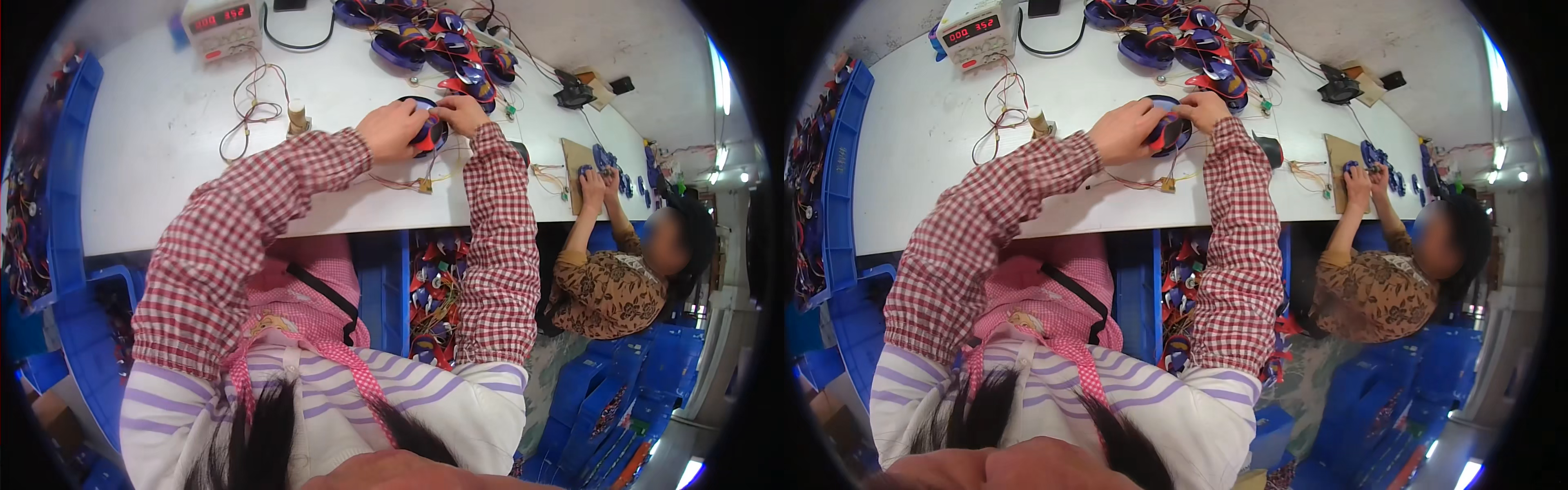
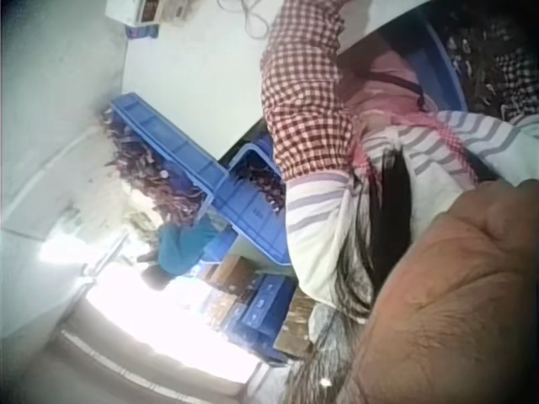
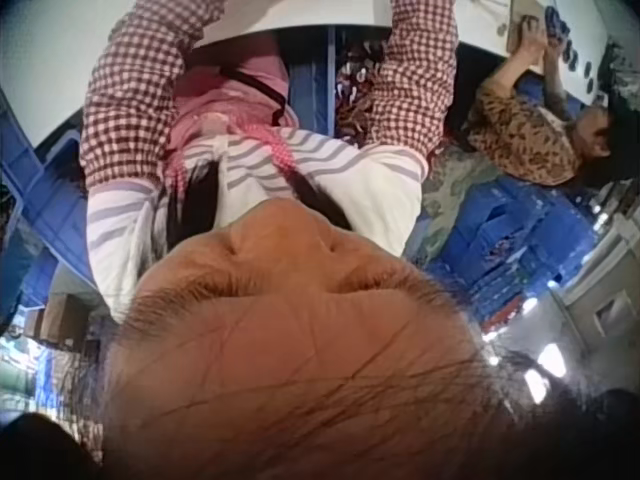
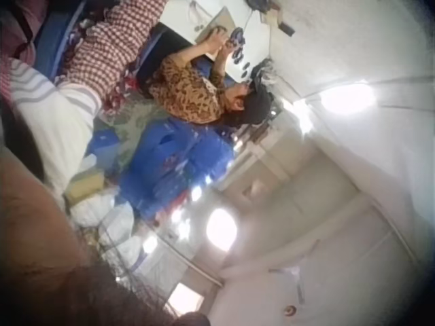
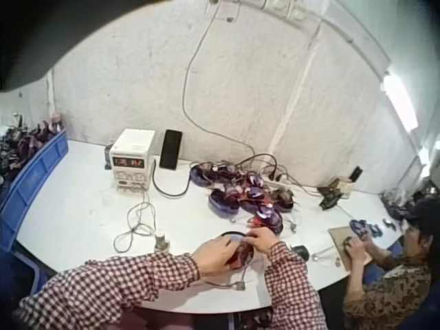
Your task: Assembling small electronic toy fans at a production workbench.
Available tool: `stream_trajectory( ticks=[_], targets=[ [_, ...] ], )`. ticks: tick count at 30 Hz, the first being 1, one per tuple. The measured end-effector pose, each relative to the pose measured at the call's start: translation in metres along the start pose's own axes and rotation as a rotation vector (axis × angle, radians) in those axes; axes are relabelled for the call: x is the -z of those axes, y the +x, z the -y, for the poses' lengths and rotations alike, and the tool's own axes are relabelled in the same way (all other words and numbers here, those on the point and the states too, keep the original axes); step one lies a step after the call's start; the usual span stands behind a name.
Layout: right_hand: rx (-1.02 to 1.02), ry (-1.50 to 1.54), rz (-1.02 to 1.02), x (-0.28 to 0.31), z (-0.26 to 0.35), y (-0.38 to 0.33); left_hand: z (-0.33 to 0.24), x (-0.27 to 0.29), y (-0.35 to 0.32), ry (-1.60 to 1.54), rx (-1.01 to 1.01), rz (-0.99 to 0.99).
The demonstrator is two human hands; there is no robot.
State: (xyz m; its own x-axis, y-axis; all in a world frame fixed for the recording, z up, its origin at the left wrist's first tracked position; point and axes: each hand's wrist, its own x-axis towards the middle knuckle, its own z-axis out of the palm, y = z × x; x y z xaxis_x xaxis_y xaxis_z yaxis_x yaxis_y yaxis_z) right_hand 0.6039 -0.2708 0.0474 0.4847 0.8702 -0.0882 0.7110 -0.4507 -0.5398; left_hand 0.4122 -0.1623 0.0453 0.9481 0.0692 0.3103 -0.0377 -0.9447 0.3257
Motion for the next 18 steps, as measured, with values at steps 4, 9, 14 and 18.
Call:
stream_trajectory(
  ticks=[4, 9, 14, 18],
  targets=[
    [-0.271, 0.479, -0.099, 0.021, 0.042, -0.061, -0.023, 0.06, -0.059, -0.22, -0.174, -0.18],
    [-0.273, 0.793, -0.173, 0.003, 0.101, -0.14, -0.043, 0.138, -0.138, -0.247, -0.286, -0.188],
    [-0.196, 1.055, 0.069, -0.046, 0.145, -0.182, -0.041, 0.22, -0.206, 0.045, -0.293, -0.206],
    [-0.202, 1.152, 0.038, -0.086, 0.171, -0.183, -0.004, 0.254, -0.257, 0.292, -0.182, -0.135]
  ],
)
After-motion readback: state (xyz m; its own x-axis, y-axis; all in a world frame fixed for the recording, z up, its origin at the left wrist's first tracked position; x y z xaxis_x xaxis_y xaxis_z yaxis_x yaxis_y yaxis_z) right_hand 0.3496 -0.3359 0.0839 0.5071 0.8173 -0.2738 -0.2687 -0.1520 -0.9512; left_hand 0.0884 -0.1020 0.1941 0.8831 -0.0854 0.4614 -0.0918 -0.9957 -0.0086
